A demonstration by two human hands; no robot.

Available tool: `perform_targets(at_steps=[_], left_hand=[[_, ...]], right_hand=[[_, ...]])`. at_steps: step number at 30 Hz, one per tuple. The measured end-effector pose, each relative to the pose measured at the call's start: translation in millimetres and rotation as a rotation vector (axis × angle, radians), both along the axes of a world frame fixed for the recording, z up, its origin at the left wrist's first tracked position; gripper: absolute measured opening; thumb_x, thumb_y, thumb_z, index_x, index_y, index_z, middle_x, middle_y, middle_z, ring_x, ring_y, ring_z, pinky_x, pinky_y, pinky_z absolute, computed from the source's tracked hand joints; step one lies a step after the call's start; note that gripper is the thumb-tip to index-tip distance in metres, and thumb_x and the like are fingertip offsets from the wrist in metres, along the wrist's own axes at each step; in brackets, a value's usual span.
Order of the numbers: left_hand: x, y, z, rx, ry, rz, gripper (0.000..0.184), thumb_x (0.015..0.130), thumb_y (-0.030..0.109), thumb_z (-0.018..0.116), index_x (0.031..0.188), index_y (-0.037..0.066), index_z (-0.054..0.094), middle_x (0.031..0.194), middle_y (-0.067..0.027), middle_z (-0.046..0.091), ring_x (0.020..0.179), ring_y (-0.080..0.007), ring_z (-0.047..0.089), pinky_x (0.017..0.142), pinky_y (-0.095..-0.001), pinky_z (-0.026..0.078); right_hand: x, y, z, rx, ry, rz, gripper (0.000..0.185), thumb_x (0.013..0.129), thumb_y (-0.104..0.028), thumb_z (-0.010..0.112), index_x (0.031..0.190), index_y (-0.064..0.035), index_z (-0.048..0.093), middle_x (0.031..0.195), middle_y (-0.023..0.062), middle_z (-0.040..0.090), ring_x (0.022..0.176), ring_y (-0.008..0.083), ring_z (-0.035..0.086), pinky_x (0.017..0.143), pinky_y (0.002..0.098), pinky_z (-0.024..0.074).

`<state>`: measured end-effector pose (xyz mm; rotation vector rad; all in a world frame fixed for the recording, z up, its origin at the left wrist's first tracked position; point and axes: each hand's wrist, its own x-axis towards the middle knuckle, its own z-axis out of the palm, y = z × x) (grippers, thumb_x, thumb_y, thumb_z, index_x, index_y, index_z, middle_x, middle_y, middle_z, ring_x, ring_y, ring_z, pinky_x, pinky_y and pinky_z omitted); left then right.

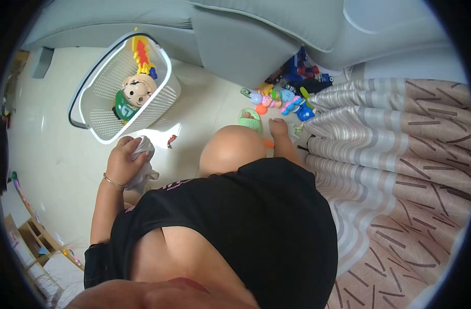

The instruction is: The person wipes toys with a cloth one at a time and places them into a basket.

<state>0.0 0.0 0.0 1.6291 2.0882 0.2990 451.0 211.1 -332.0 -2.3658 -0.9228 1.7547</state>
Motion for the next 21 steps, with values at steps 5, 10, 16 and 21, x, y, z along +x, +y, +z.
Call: perform_targets(at_steps=[5, 10, 16, 21], left_hand=[[50.3, 43.5, -26.1, -0.019, -0.093, -0.038, 0.041, 0.074, 0.026, 0.072, 0.107, 0.004, 0.067, 0.103, -0.0192, 0.063, 0.089, -0.0353, 0.064, 0.078, -0.0395, 0.052], [43.9, 57.5, -29.8, -0.017, -0.034, -0.025, 0.041, 0.074, 0.024, 0.072, 0.107, 0.001, 0.065, 0.102, -0.0193, 0.063, 0.089, -0.0354, 0.063, 0.079, -0.0391, 0.052], [42.8, 48.5, -40.5, -0.034, -0.065, 0.043, 0.038, 0.075, 0.022, 0.073, 0.106, 0.002, 0.066, 0.102, -0.0199, 0.063, 0.090, -0.0356, 0.063, 0.080, -0.0383, 0.052], [36.4, 36.5, -39.2, 0.048, 0.024, 0.105, 0.036, 0.075, 0.023, 0.074, 0.105, 0.003, 0.068, 0.106, -0.0198, 0.061, 0.092, -0.0343, 0.063, 0.081, -0.0370, 0.052]], right_hand=[[11.7, 28.4, -3.9, 0.722, -0.560, 0.781, 0.053, 0.079, -0.033, 0.065, 0.123, -0.0054, 0.055, 0.121, 0.0217, 0.056, 0.111, 0.0342, 0.056, 0.092, 0.0413, 0.0472], [-25.6, 76.3, 27.5, 0.716, -0.661, 0.589, 0.059, 0.077, -0.035, 0.067, 0.125, -0.0046, 0.054, 0.122, 0.0211, 0.056, 0.120, 0.0351, 0.049, 0.100, 0.0425, 0.0409], [-3.9, 125.5, -7.3, 0.651, -0.672, 0.392, 0.065, 0.077, -0.039, 0.068, 0.127, -0.0027, 0.050, 0.121, 0.0231, 0.058, 0.114, 0.0363, 0.055, 0.097, 0.0424, 0.0442], [6.4, 123.7, -29.8, 0.441, -0.584, 0.332, 0.058, 0.079, -0.038, 0.066, 0.125, -0.0033, 0.054, 0.117, 0.0213, 0.062, 0.110, 0.0347, 0.060, 0.093, 0.0417, 0.0473]])
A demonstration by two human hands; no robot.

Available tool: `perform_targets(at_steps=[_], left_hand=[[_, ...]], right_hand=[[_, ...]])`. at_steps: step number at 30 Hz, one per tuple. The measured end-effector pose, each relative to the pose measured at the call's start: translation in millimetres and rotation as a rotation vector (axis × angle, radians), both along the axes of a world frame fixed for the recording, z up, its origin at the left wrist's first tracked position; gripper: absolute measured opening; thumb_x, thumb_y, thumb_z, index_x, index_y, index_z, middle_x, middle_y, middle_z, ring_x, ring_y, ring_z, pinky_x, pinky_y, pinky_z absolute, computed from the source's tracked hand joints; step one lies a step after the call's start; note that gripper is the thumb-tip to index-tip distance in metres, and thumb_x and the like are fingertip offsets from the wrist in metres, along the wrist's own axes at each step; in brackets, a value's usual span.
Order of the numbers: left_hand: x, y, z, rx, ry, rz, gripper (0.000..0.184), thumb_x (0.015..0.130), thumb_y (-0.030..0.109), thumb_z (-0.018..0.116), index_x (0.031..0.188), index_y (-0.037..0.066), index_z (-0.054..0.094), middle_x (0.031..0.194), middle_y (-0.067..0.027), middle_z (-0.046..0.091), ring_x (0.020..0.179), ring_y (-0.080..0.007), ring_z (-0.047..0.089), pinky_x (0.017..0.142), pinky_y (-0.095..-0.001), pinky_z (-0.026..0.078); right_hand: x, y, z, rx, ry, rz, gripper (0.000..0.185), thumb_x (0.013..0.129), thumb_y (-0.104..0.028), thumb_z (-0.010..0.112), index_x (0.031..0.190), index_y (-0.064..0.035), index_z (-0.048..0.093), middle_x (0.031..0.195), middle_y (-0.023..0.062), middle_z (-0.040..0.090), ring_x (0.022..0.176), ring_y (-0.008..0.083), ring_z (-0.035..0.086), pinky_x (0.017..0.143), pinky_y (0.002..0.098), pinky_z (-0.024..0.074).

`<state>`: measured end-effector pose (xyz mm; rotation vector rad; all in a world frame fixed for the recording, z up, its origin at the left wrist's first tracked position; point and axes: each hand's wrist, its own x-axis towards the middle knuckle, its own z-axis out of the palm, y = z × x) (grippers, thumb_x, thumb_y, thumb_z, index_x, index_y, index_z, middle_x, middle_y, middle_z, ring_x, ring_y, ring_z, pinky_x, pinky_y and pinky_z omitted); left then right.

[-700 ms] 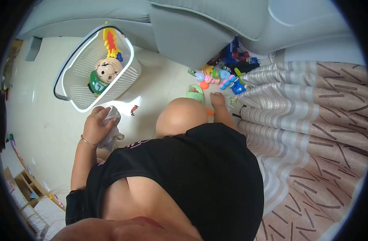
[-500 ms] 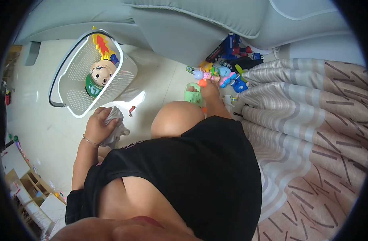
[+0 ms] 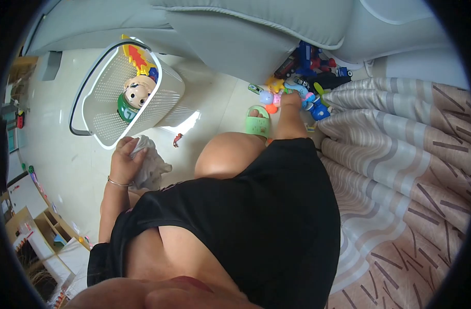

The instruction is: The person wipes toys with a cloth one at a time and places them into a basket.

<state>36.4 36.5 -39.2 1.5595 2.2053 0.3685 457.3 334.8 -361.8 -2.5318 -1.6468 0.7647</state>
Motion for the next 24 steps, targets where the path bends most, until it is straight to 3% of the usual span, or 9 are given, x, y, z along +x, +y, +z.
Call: perform_targets(at_steps=[4, 7, 10, 12, 15, 18, 20, 21, 24], left_hand=[[-13.8, -8.8, 6.3, 0.096, 0.024, 0.110, 0.039, 0.075, 0.025, 0.074, 0.108, 0.004, 0.068, 0.108, -0.0186, 0.059, 0.093, -0.0315, 0.063, 0.081, -0.0356, 0.052], [-21.4, -17.9, 13.9, 0.117, 0.024, 0.178, 0.043, 0.073, 0.024, 0.075, 0.110, 0.005, 0.067, 0.108, -0.0189, 0.058, 0.092, -0.0320, 0.063, 0.082, -0.0355, 0.051], [-16.7, -27.9, 33.7, 0.135, -0.004, 0.180, 0.046, 0.070, 0.023, 0.076, 0.112, 0.005, 0.066, 0.109, -0.0194, 0.057, 0.093, -0.0313, 0.062, 0.083, -0.0356, 0.051], [-15.1, -38.6, 47.2, 0.229, -0.122, 0.125, 0.048, 0.068, 0.021, 0.076, 0.112, 0.004, 0.066, 0.111, -0.0196, 0.055, 0.096, -0.0299, 0.061, 0.084, -0.0350, 0.050], [-22.3, -51.9, 48.8, 0.408, -0.264, 0.042, 0.045, 0.069, 0.017, 0.075, 0.111, 0.003, 0.066, 0.104, -0.0164, 0.059, 0.098, -0.0285, 0.059, 0.085, -0.0340, 0.049], [-18.0, -58.7, 79.5, 0.577, -0.403, -0.008, 0.042, 0.074, 0.012, 0.072, 0.114, 0.003, 0.064, 0.098, -0.0107, 0.063, 0.095, -0.0233, 0.061, 0.083, -0.0326, 0.049], [-12.8, -61.6, 107.1, 0.470, -1.190, 0.328, 0.046, 0.077, 0.011, 0.070, 0.121, 0.003, 0.060, 0.101, -0.0068, 0.064, 0.090, -0.0168, 0.062, 0.081, -0.0297, 0.050], [-18.1, -60.4, 112.4, 0.513, -1.351, 0.292, 0.050, 0.080, 0.011, 0.069, 0.128, 0.004, 0.054, 0.102, -0.0041, 0.064, 0.089, -0.0130, 0.063, 0.080, -0.0270, 0.051], [-33.4, -57.4, 124.3, 0.592, -1.622, 0.195, 0.057, 0.083, 0.014, 0.067, 0.133, 0.003, 0.043, 0.110, -0.0081, 0.062, 0.096, -0.0169, 0.063, 0.082, -0.0298, 0.053]], right_hand=[[4.2, -33.8, 39.9, 0.155, 0.068, -0.050, 0.062, 0.079, -0.040, 0.067, 0.123, 0.0018, 0.054, 0.115, 0.0256, 0.061, 0.109, 0.0391, 0.058, 0.093, 0.0417, 0.0467], [14.9, -60.3, 64.9, 0.287, 0.206, -0.100, 0.059, 0.078, -0.037, 0.069, 0.122, 0.0016, 0.056, 0.107, 0.0214, 0.066, 0.099, 0.0336, 0.064, 0.087, 0.0394, 0.0493], [26.8, -76.8, 90.6, 0.423, 0.345, -0.190, 0.045, 0.078, -0.031, 0.071, 0.111, -0.0025, 0.061, 0.103, 0.0152, 0.067, 0.091, 0.0282, 0.066, 0.078, 0.0388, 0.0518], [25.6, -87.5, 120.6, 0.522, 0.948, -0.320, 0.035, 0.084, -0.019, 0.070, 0.112, -0.0005, 0.061, 0.088, 0.0085, 0.067, 0.069, 0.0128, 0.063, 0.061, 0.0247, 0.0511], [-29.3, -119.5, 259.9, 0.630, 1.042, -0.218, 0.032, 0.086, -0.015, 0.067, 0.113, -0.0003, 0.058, 0.087, 0.0065, 0.066, 0.066, 0.0097, 0.061, 0.056, 0.0202, 0.0493], [-68.9, -129.7, 340.7, 0.686, 1.082, 0.014, 0.033, 0.087, -0.010, 0.066, 0.114, 0.0036, 0.055, 0.096, 0.0092, 0.065, 0.076, 0.0124, 0.063, 0.063, 0.0219, 0.0512], [-111.7, -144.5, 386.3, 0.706, 1.161, 0.131, 0.034, 0.087, -0.009, 0.067, 0.114, 0.0043, 0.054, 0.097, 0.0090, 0.066, 0.079, 0.0119, 0.064, 0.067, 0.0232, 0.0521], [-137.3, -154.1, 408.2, 0.719, 1.244, 0.259, 0.034, 0.086, -0.008, 0.067, 0.115, 0.0044, 0.054, 0.097, 0.0090, 0.066, 0.080, 0.0116, 0.064, 0.068, 0.0235, 0.0521], [-207.1, -182.3, 455.2, 0.715, 1.289, 0.515, 0.034, 0.085, -0.005, 0.067, 0.115, 0.0042, 0.054, 0.097, 0.0090, 0.066, 0.083, 0.0111, 0.064, 0.073, 0.0239, 0.0519]])
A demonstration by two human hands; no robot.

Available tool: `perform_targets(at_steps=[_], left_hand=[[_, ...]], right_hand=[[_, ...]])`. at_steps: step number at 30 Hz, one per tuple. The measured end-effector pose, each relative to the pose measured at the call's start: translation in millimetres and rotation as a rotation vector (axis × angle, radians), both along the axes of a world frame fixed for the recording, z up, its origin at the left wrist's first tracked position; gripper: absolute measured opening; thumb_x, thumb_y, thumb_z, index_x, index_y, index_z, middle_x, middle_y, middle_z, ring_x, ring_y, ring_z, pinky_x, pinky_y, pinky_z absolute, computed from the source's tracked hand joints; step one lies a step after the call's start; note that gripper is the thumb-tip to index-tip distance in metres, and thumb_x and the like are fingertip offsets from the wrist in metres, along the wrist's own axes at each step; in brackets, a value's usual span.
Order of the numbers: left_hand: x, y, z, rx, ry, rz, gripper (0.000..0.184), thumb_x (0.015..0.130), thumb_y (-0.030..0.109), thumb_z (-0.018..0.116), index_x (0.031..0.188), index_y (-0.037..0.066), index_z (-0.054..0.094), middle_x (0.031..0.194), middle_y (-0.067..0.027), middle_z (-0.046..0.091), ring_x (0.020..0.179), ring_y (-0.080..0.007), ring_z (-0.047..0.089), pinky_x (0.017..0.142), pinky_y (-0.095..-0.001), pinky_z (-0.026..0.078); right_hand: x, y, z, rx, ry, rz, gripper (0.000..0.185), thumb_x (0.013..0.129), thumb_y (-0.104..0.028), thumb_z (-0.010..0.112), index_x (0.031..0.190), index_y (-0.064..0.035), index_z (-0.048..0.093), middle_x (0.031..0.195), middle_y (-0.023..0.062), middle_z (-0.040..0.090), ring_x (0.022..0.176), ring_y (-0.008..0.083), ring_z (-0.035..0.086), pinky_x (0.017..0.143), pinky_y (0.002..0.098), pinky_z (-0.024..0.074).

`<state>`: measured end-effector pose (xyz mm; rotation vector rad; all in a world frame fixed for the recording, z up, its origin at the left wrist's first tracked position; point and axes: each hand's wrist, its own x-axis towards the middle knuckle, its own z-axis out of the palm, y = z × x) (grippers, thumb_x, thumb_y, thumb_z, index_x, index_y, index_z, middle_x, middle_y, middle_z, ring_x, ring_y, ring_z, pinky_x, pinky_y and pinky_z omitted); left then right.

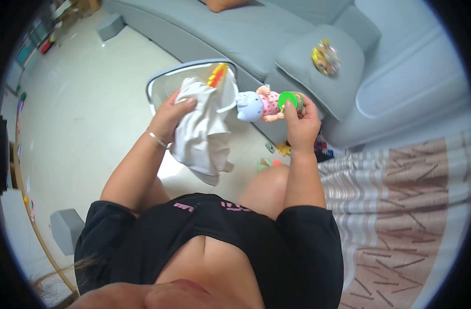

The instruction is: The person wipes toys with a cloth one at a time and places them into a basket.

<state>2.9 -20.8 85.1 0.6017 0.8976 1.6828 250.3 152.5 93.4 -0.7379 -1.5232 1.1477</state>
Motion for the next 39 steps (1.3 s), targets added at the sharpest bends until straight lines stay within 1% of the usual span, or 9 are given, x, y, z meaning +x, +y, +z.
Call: perform_targets(at_steps=[6, 12, 16, 22, 25, 27, 34, 36, 39], left_hand=[[-4.6, -9.6, -19.6, 0.113, -0.109, -0.052, 0.071, 0.078, 0.030, 0.074, 0.134, 0.004, 0.039, 0.116, -0.0082, 0.058, 0.104, -0.0177, 0.059, 0.092, -0.0325, 0.048], [-22.4, -7.1, -28.6, 0.008, 0.038, -0.039, 0.063, 0.074, 0.014, 0.075, 0.129, 0.004, 0.045, 0.113, -0.0068, 0.059, 0.104, -0.0174, 0.057, 0.090, -0.0328, 0.047], [-24.1, -5.1, -24.3, 0.014, 0.073, -0.053, 0.061, 0.075, 0.013, 0.075, 0.128, 0.004, 0.047, 0.112, -0.0068, 0.059, 0.102, -0.0168, 0.058, 0.089, -0.0321, 0.048], [-27.0, -0.8, -24.7, 0.027, -0.019, -0.085, 0.056, 0.074, 0.013, 0.074, 0.124, 0.002, 0.051, 0.110, -0.0073, 0.061, 0.101, -0.0170, 0.059, 0.089, -0.0320, 0.049], [-27.2, 1.6, -25.5, 0.068, -0.191, -0.133, 0.061, 0.072, 0.015, 0.072, 0.126, 0.002, 0.048, 0.113, -0.0090, 0.060, 0.101, -0.0198, 0.061, 0.089, -0.0337, 0.049], [-25.1, 3.0, -27.9, 0.077, -0.219, -0.113, 0.057, 0.074, 0.015, 0.071, 0.125, 0.002, 0.050, 0.110, -0.0093, 0.061, 0.097, -0.0191, 0.062, 0.087, -0.0337, 0.051], [-22.6, 4.8, -43.2, 0.000, -0.269, -0.157, 0.059, 0.074, 0.015, 0.072, 0.126, 0.002, 0.049, 0.112, -0.0095, 0.061, 0.102, -0.0198, 0.060, 0.091, -0.0338, 0.049], [-20.2, 5.5, -44.3, 0.008, -0.237, -0.150, 0.057, 0.075, 0.015, 0.071, 0.126, 0.001, 0.049, 0.112, -0.0095, 0.061, 0.102, -0.0194, 0.060, 0.091, -0.0336, 0.049], [-18.3, 3.9, -42.5, 0.015, -0.111, -0.141, 0.055, 0.079, 0.016, 0.070, 0.127, 0.001, 0.049, 0.112, -0.0090, 0.061, 0.101, -0.0180, 0.060, 0.090, -0.0329, 0.049]], right_hand=[[-82.4, -35.4, -14.4, 0.480, -0.175, -0.005, 0.034, 0.085, -0.009, 0.067, 0.114, 0.0047, 0.054, 0.096, 0.0093, 0.066, 0.082, 0.0135, 0.064, 0.070, 0.0265, 0.0535], [-101.4, -45.6, -36.2, 0.231, -0.076, 0.130, 0.036, 0.085, -0.006, 0.067, 0.116, 0.0048, 0.054, 0.105, 0.0128, 0.062, 0.090, 0.0164, 0.062, 0.077, 0.0289, 0.0524], [-95.7, -19.0, -44.7, 0.555, -0.344, 0.072, 0.046, 0.088, -0.010, 0.065, 0.128, 0.0030, 0.045, 0.115, 0.0091, 0.057, 0.103, 0.0162, 0.056, 0.090, 0.0319, 0.0464], [-102.0, -16.3, -55.7, 0.004, 0.319, 0.461, 0.077, 0.080, -0.047, 0.071, 0.137, -0.0047, 0.040, 0.141, 0.0113, 0.034, 0.118, 0.0231, 0.048, 0.099, 0.0397, 0.0421], [-96.6, -7.5, -65.2, -0.342, 0.456, 0.795, 0.088, 0.078, -0.055, 0.067, 0.142, -0.0075, 0.031, 0.133, 0.0068, 0.047, 0.111, 0.0220, 0.054, 0.100, 0.0426, 0.0427], [-97.7, -9.2, -72.6, -0.658, 0.615, 1.139, 0.070, 0.081, -0.047, 0.069, 0.134, -0.0084, 0.043, 0.116, 0.0015, 0.060, 0.101, 0.0222, 0.059, 0.100, 0.0460, 0.0424], [-101.1, -18.7, -59.4, -0.781, 0.554, 1.023, 0.034, 0.084, -0.029, 0.070, 0.111, -0.0108, 0.060, 0.106, -0.0002, 0.065, 0.094, 0.0166, 0.062, 0.099, 0.0497, 0.0426], [-105.5, -32.5, -40.5, -0.886, 0.346, 0.750, 0.022, 0.081, -0.027, 0.073, 0.098, -0.0147, 0.066, 0.082, -0.0040, 0.067, 0.082, 0.0155, 0.060, 0.103, 0.0481, 0.0398], [-102.5, -19.9, -60.6, -0.964, 0.503, 1.044, 0.022, 0.081, -0.022, 0.071, 0.099, -0.0140, 0.064, 0.071, -0.0060, 0.061, 0.069, 0.0090, 0.056, 0.100, 0.0457, 0.0422]])
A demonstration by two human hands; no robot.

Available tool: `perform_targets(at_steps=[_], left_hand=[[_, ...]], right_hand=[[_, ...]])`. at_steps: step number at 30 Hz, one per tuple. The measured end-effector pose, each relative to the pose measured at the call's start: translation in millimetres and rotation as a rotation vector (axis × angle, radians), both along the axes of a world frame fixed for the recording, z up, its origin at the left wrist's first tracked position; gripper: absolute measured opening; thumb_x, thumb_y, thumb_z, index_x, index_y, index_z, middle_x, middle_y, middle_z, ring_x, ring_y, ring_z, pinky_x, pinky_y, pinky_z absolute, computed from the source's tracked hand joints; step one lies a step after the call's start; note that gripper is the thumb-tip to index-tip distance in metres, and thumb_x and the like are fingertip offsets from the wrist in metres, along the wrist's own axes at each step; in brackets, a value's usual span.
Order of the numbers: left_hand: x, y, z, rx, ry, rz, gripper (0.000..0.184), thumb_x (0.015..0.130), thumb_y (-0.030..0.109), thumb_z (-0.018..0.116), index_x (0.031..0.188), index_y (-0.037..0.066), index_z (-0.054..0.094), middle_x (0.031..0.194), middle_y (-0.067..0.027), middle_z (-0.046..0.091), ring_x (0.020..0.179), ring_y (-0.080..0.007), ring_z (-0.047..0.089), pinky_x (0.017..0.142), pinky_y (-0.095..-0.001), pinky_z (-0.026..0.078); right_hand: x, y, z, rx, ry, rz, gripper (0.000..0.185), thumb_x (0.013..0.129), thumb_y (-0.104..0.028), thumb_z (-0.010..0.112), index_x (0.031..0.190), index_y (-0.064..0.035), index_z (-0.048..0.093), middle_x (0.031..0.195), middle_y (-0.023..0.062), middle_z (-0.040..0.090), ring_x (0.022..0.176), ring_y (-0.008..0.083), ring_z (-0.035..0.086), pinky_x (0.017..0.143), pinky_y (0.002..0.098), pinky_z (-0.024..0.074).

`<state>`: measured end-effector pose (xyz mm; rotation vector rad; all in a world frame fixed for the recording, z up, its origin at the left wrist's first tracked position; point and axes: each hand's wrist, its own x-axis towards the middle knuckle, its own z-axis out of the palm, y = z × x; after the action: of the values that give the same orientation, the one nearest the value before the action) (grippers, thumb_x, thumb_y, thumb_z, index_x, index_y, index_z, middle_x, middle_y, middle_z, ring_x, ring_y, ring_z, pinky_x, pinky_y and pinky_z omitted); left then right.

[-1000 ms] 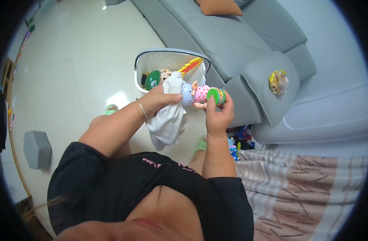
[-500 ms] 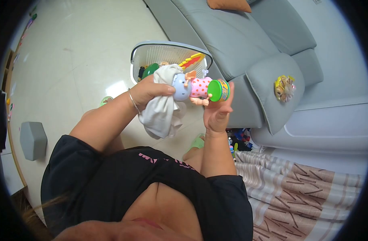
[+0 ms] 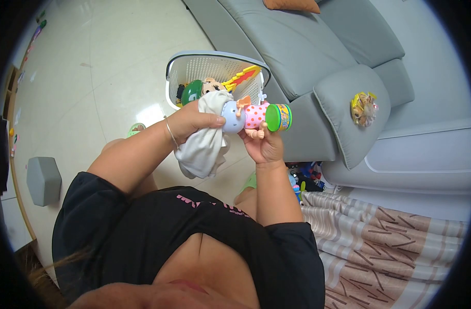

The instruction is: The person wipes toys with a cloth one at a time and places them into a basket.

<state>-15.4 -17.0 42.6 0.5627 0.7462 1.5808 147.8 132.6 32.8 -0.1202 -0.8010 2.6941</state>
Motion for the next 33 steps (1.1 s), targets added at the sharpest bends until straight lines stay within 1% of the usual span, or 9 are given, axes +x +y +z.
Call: perform_targets(at_steps=[4, 8, 10, 14, 15, 17, 28, 31, 33], left_hand=[[3.6, -8.1, 10.8, -0.065, 0.200, 0.160, 0.056, 0.086, 0.020, 0.065, 0.135, 0.003, 0.042, 0.119, -0.0085, 0.057, 0.104, -0.0158, 0.057, 0.093, -0.0309, 0.046], [4.0, -7.1, 5.8, -0.005, 0.034, 0.271, 0.059, 0.090, 0.022, 0.062, 0.140, 0.005, 0.036, 0.123, -0.0078, 0.054, 0.108, -0.0166, 0.054, 0.096, -0.0310, 0.043], [8.2, -5.3, -9.8, 0.029, 0.739, 0.392, 0.057, 0.091, 0.032, 0.058, 0.136, 0.002, 0.040, 0.127, -0.0159, 0.053, 0.115, -0.0221, 0.053, 0.094, -0.0333, 0.044], [1.9, -6.6, -7.9, -0.024, 1.229, 0.432, 0.056, 0.089, 0.030, 0.061, 0.135, 0.004, 0.044, 0.127, -0.0221, 0.053, 0.114, -0.0310, 0.055, 0.095, -0.0356, 0.044], [1.2, -4.8, -9.8, -0.029, 1.231, 0.430, 0.056, 0.089, 0.030, 0.061, 0.135, 0.004, 0.044, 0.127, -0.0221, 0.053, 0.114, -0.0310, 0.055, 0.095, -0.0356, 0.044], [0.5, 0.0, -13.7, 0.019, 0.864, 0.453, 0.049, 0.090, 0.018, 0.062, 0.134, 0.007, 0.046, 0.117, -0.0085, 0.058, 0.106, -0.0145, 0.054, 0.091, -0.0300, 0.044], [-5.9, 0.2, -5.1, -0.138, 0.078, 0.242, 0.046, 0.092, 0.018, 0.061, 0.132, 0.003, 0.047, 0.110, -0.0047, 0.061, 0.100, -0.0121, 0.058, 0.086, -0.0262, 0.048], [3.8, -2.3, -6.0, -0.123, 0.367, 0.403, 0.048, 0.090, 0.018, 0.062, 0.132, 0.003, 0.046, 0.114, -0.0078, 0.059, 0.102, -0.0166, 0.058, 0.087, -0.0298, 0.048], [1.6, -5.5, -13.2, 0.162, 1.203, 0.509, 0.053, 0.087, 0.019, 0.064, 0.132, 0.001, 0.045, 0.120, -0.0134, 0.056, 0.108, -0.0241, 0.057, 0.090, -0.0352, 0.047]], right_hand=[[0.1, 4.7, -3.8, 0.067, -0.045, -0.069, 0.016, 0.082, -0.019, 0.068, 0.097, -0.0141, 0.063, 0.064, -0.0083, 0.054, 0.060, 0.0045, 0.050, 0.096, 0.0429, 0.0461], [-7.2, -1.2, -1.2, 0.055, -0.084, -0.180, 0.006, 0.085, -0.017, 0.064, 0.091, -0.0149, 0.063, 0.065, -0.0098, 0.053, 0.060, 0.0049, 0.052, 0.092, 0.0413, 0.0496], [-9.1, -7.2, -1.3, 0.064, -0.150, -0.239, 0.003, 0.086, -0.016, 0.063, 0.088, -0.0152, 0.063, 0.068, -0.0098, 0.055, 0.060, 0.0051, 0.052, 0.091, 0.0416, 0.0502], [-12.0, -11.0, -11.1, 0.166, -0.141, -0.257, 0.011, 0.086, -0.017, 0.063, 0.095, -0.0130, 0.065, 0.077, -0.0096, 0.060, 0.063, 0.0058, 0.054, 0.091, 0.0450, 0.0507], [-13.0, -12.0, -13.4, 0.159, -0.131, -0.238, 0.012, 0.086, -0.018, 0.063, 0.097, -0.0125, 0.065, 0.079, -0.0096, 0.061, 0.064, 0.0059, 0.055, 0.091, 0.0456, 0.0508], [-12.5, -11.2, -13.1, 0.148, -0.133, -0.238, 0.014, 0.085, -0.019, 0.064, 0.098, -0.0120, 0.065, 0.079, -0.0096, 0.061, 0.064, 0.0057, 0.055, 0.091, 0.0454, 0.0508], [-7.9, -10.5, -2.2, 0.148, -0.109, -0.219, 0.027, 0.087, -0.019, 0.063, 0.111, -0.0101, 0.058, 0.077, -0.0081, 0.058, 0.067, 0.0049, 0.055, 0.091, 0.0435, 0.0518], [-12.8, -18.8, 4.3, 0.231, -0.217, -0.293, 0.027, 0.091, -0.020, 0.060, 0.115, -0.0104, 0.054, 0.078, -0.0066, 0.057, 0.069, 0.0064, 0.056, 0.088, 0.0421, 0.0533], [-15.7, -16.5, -1.7, 0.167, -0.293, -0.334, 0.026, 0.093, -0.021, 0.057, 0.116, -0.0104, 0.052, 0.077, -0.0051, 0.054, 0.070, 0.0074, 0.055, 0.082, 0.0390, 0.0551]])
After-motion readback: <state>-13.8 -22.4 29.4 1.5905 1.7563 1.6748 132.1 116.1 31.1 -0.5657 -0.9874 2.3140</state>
